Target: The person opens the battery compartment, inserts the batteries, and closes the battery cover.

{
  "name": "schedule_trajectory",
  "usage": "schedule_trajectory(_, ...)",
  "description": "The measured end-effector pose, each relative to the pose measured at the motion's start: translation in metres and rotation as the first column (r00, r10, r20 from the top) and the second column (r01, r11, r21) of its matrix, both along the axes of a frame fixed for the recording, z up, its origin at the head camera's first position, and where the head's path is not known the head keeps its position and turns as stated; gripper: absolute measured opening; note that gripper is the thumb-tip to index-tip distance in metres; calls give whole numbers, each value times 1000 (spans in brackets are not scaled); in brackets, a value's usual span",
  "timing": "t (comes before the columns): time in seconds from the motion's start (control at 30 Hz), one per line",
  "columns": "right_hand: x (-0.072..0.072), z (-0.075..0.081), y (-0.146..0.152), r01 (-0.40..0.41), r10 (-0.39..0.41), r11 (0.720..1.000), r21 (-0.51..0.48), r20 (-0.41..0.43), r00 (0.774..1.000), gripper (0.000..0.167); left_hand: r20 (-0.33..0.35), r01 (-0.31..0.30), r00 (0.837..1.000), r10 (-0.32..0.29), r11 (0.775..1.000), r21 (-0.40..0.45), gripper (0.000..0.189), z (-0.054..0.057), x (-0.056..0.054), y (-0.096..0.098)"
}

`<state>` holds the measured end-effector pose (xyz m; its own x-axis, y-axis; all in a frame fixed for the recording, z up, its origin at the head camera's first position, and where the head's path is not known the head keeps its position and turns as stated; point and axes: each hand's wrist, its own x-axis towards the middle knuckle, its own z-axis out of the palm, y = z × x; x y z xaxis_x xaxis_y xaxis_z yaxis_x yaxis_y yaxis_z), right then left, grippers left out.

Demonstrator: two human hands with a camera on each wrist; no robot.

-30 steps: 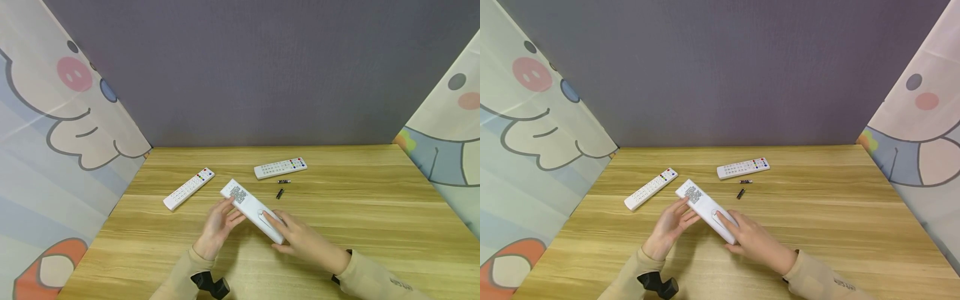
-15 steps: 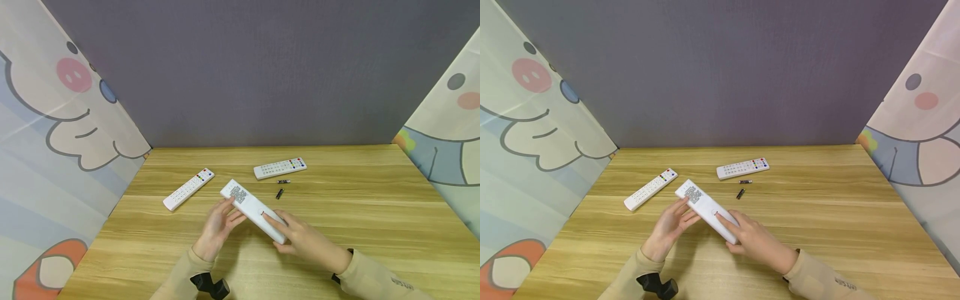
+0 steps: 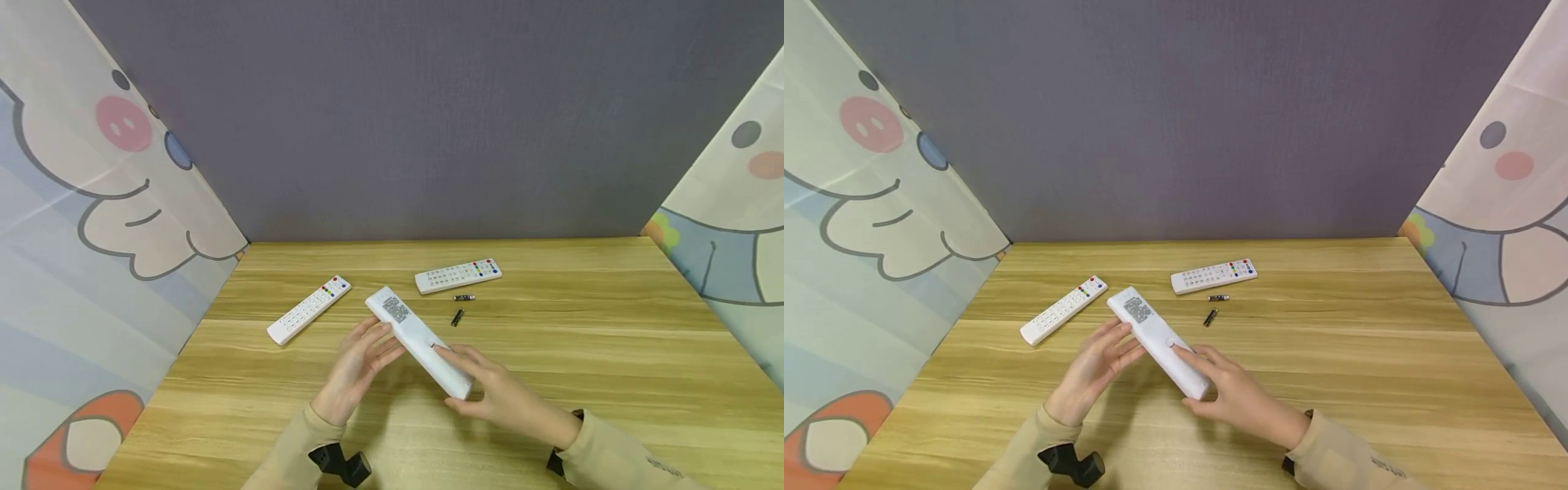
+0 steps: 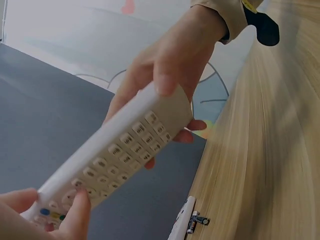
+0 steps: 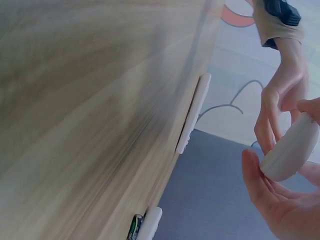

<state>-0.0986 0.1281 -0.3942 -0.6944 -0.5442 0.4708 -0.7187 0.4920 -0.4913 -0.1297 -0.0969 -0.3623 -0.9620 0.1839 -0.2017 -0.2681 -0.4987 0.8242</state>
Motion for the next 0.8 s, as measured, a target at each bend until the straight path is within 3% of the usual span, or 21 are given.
schedule_trajectory(0.1, 3, 5, 1, -23, 36, 997, -78, 163, 986, 68, -7, 1, 1000, -1, 1000, -2, 39, 0, -1, 1)
schedule_trajectory(0.27, 5, 9, 3, -43, 103, 984, -171, 360, 927, 66, -27, 18, 999, -19, 999, -29, 38, -1, -4, 1)
schedule_trajectory(0.5, 5, 9, 4, -81, 218, 954, -290, 481, 849, 66, -30, 42, 999, -44, 998, -52, 46, -2, -4, 2)
schedule_trajectory(0.7, 5, 10, 4, -123, 308, 926, -356, 527, 792, 65, -36, 90, 995, -91, 995, -39, 38, -1, -4, 4)
schedule_trajectory(0.8, 4, 10, 3, -135, 341, 913, -386, 537, 772, 65, -42, 82, 996, -84, 996, -44, 36, -1, -4, 5)
